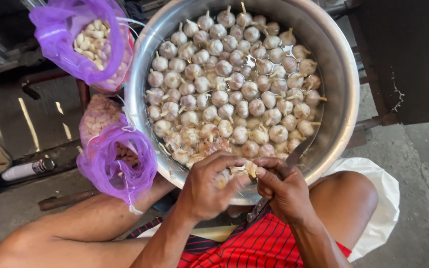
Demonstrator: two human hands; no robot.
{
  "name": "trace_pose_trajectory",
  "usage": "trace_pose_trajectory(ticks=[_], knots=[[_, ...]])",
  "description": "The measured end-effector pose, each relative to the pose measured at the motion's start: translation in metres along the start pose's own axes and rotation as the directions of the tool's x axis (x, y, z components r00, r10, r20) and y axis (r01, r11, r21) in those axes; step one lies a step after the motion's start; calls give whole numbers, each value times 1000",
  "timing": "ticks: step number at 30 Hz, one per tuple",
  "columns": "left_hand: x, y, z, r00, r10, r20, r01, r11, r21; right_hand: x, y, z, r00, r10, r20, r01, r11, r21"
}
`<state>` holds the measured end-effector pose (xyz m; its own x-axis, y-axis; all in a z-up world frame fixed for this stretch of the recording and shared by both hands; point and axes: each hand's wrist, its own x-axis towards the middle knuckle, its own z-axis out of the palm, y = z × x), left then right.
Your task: The person peels garlic cloves using a small knife, placing the peeled cloves into purple mesh bags and the skins into a white plastic bag.
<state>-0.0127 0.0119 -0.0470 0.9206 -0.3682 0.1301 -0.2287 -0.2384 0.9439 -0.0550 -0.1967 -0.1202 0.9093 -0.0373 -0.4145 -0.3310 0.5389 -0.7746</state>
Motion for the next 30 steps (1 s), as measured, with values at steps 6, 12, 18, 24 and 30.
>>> trace_pose_trajectory(ticks=[6, 12, 18, 24, 30], knots=[[1, -15, 24, 991, 130, 10, -131, 988, 86, -6, 2, -1, 992, -123, 11, 123, 983, -133], [1, -15, 14, 985, -172, -24, 157, 939, -305, -10, 4, 2, 992, -78, 97, 69, 994, 87], [-2, -13, 16, 961, -263, -85, 221, 916, -334, -12, -9, 11, 1000, -24, -13, 19, 954, -300], [0, -8, 5, 994, -94, -49, 83, 978, -189, -6, -13, 8, 995, 92, 43, -93, 996, 18], [-3, 13, 4, 919, 388, -73, -342, 875, 341, -7, -10, 7, 958, 286, -5, -273, 919, 283]])
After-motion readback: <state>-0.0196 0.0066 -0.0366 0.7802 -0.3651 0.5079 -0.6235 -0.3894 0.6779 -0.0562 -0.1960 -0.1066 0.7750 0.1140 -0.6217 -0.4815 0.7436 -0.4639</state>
